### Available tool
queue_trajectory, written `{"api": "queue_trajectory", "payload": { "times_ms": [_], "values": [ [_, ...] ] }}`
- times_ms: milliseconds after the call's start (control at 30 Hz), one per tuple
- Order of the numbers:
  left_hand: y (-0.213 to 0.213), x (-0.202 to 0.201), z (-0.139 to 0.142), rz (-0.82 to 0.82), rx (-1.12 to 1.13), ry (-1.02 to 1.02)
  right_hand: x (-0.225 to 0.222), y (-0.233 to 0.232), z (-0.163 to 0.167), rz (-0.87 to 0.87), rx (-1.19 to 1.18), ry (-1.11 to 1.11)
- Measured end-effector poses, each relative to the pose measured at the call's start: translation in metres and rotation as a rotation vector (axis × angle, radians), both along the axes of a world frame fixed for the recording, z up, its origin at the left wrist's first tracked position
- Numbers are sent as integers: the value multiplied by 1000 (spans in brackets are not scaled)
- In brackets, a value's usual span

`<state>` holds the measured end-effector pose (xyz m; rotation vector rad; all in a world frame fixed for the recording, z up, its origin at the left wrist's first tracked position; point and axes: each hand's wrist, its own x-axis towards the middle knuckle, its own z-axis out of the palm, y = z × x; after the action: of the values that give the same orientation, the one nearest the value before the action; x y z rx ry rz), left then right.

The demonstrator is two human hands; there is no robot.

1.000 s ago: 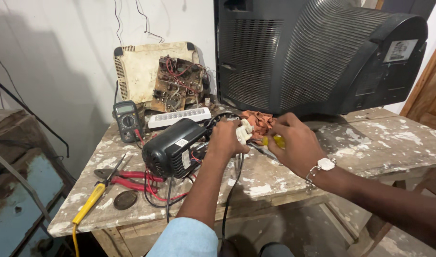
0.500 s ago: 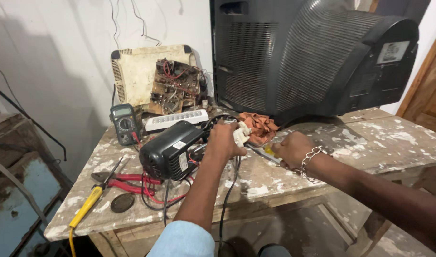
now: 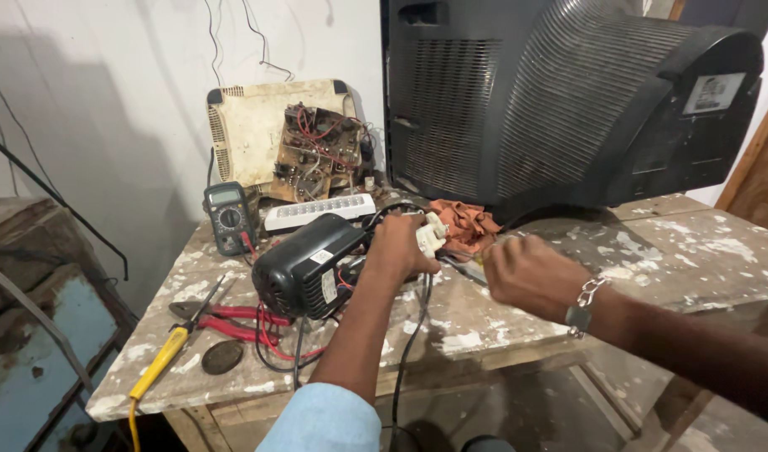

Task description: The person works at a cluttered workbench disassembling a small electric motor. They use a yellow-handled screwdriver to loosen and remove screws from the motor housing, hold the motor steady with one hand, and manipulate the white plastic terminal assembly and wiring as they separate the motor components.

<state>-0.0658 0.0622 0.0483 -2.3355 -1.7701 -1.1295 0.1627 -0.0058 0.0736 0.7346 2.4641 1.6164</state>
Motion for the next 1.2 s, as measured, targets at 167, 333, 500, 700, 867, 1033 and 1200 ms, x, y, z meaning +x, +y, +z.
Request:
{"api": "queue_trajectory", "payload": {
  "times_ms": [167,333,500,700,867,1033,1200],
  "values": [
    [-5,2,-1,24,-32,-12,-7,-2,9,-224,-337,669],
    [-8,3,-3,17,-11,-33,-14,0,15,-258,-546,1061],
    [-8,4,-3,12,-4,-34,-12,7,18,-289,-726,1439],
    [-3,5,-4,45,-34,-21,-9,21,23,-673,-957,1526],
    [-1,6,-5,9,-72,-60,9,29,16,-766,-1418,1741],
    [-3,3,-3,-2,2,-28,3,44,-1,-700,-1321,1769],
    [-3,2,-1,3,-22,-9,-12,38,-23,-339,-317,893]
  ]
}}
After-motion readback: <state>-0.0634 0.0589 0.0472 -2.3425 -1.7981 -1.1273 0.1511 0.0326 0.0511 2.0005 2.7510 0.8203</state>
